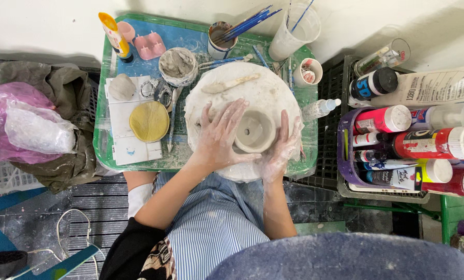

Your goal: The person shapes clay on a spinning pottery wheel by hand and using a wooden tool. They add small pieces of clay to the vessel and dip their fingers into a cup of water to keep the clay moist while smoothing the walls.

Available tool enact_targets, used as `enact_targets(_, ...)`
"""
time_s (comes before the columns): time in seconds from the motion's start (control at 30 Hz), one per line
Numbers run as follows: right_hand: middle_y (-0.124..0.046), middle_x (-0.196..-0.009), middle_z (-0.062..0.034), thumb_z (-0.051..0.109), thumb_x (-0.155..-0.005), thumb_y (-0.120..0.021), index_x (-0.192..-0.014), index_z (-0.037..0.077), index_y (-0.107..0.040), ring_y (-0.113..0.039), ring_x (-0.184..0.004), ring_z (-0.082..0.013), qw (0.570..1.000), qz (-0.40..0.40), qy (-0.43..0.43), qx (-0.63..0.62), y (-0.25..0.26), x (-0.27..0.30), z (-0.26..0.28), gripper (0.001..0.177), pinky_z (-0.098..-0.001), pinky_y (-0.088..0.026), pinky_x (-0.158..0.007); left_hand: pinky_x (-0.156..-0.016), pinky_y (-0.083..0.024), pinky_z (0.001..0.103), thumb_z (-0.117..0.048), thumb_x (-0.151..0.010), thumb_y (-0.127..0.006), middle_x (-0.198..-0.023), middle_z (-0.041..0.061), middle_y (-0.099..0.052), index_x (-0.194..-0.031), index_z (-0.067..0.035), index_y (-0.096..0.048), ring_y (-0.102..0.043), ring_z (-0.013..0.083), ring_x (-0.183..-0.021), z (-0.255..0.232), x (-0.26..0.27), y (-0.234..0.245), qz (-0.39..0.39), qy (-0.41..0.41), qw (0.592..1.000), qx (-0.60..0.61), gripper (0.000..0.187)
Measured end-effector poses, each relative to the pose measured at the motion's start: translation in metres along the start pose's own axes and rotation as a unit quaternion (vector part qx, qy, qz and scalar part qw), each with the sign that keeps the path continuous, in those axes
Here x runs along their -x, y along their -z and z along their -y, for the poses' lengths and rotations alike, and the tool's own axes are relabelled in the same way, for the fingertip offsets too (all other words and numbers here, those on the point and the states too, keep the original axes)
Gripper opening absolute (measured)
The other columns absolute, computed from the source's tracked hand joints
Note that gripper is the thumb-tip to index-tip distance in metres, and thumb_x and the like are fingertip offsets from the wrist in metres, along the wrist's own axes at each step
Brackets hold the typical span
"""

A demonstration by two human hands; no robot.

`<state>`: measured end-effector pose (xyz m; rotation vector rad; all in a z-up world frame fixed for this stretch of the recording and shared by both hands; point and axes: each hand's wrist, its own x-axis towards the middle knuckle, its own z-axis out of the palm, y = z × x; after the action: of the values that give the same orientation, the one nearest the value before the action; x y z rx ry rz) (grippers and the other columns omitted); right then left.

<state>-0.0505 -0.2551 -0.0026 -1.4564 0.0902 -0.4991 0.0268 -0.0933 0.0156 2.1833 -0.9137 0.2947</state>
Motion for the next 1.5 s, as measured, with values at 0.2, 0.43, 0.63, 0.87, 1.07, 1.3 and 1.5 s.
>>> enact_targets(0.2,-0.025,-0.168,-0.0207,0.072,-0.100,-0.032,-0.162,0.011,-0.007,-0.034,-0.153,-0.0379,0.999,-0.027,-0.046,-0.002,-0.005,-0.002,0.007,0.091,-0.0552,-0.041,-0.105,-0.119,-0.007,0.068,-0.079,-0.061,-0.078,-0.162,0.020,-0.036,-0.157,-0.007,-0.032,-0.030,0.0408,-0.152,-0.003,-0.001,0.004,-0.003,-0.021,1.000,-0.002,0.128)
enact_targets(0.43,-0.037,-0.166,-0.0231,0.083,-0.101,-0.020,-0.166,0.011,-0.011,-0.039,-0.154,-0.0356,0.999,-0.002,0.022,0.044,0.004,-0.005,-0.015,0.097,-0.0479,-0.031,-0.130,-0.126,-0.008,0.069,-0.083,-0.069,-0.077,-0.166,0.014,-0.036,-0.161,0.002,-0.029,-0.034,0.0303,-0.153,-0.003,0.004,-0.013,0.028,0.029,0.999,-0.009,0.135)
enact_targets(0.63,-0.037,-0.162,-0.0277,0.082,-0.095,-0.029,-0.164,0.007,-0.014,-0.037,-0.152,-0.0395,0.989,-0.110,-0.027,-0.098,0.014,-0.009,-0.016,0.103,-0.0513,-0.028,-0.129,-0.119,-0.008,0.068,-0.081,-0.061,-0.074,-0.159,0.022,-0.042,-0.156,-0.002,-0.034,-0.030,0.0381,-0.151,-0.006,0.007,0.009,-0.010,0.027,0.998,-0.052,0.129)
enact_targets(0.87,-0.050,-0.152,-0.0314,0.085,-0.092,-0.027,-0.162,0.009,-0.018,-0.044,-0.148,-0.0404,0.989,-0.084,-0.045,-0.113,0.020,-0.015,-0.018,0.103,-0.0530,-0.031,-0.127,-0.125,-0.007,0.069,-0.083,-0.066,-0.071,-0.146,0.004,-0.052,-0.169,-0.014,-0.039,-0.033,0.0294,-0.153,0.003,-0.004,0.018,0.131,0.075,0.978,-0.147,0.128)
enact_targets(1.07,-0.057,-0.147,-0.0307,0.086,-0.090,-0.023,-0.163,0.016,-0.024,-0.055,-0.138,-0.0430,0.978,-0.090,-0.037,-0.183,0.065,-0.039,-0.030,0.101,-0.0515,-0.036,-0.126,-0.118,-0.009,0.066,-0.083,-0.054,-0.075,-0.151,0.011,-0.050,-0.129,-0.009,-0.066,-0.035,0.0343,-0.146,0.015,-0.017,0.009,0.072,0.051,0.989,-0.117,0.106)
enact_targets(1.3,-0.061,-0.142,-0.0305,0.085,-0.091,-0.024,-0.161,0.017,-0.030,-0.067,-0.117,-0.0403,0.982,-0.104,0.007,-0.155,0.086,-0.064,-0.039,0.098,-0.0500,-0.046,-0.113,-0.119,-0.010,0.064,-0.082,-0.053,-0.076,-0.150,0.007,-0.050,-0.127,-0.012,-0.069,-0.038,0.0305,-0.143,0.022,-0.016,0.007,0.105,0.056,0.987,-0.109,0.103)
enact_targets(1.5,-0.064,-0.135,-0.0309,0.085,-0.094,-0.024,-0.160,0.010,-0.034,-0.068,-0.112,-0.0358,0.990,-0.076,0.024,-0.115,0.091,-0.074,-0.042,0.100,-0.0474,-0.051,-0.110,-0.119,-0.012,0.063,-0.079,-0.055,-0.079,-0.149,0.008,-0.051,-0.133,-0.011,-0.065,-0.037,0.0340,-0.143,0.018,-0.011,0.004,0.063,0.035,0.991,-0.115,0.105)
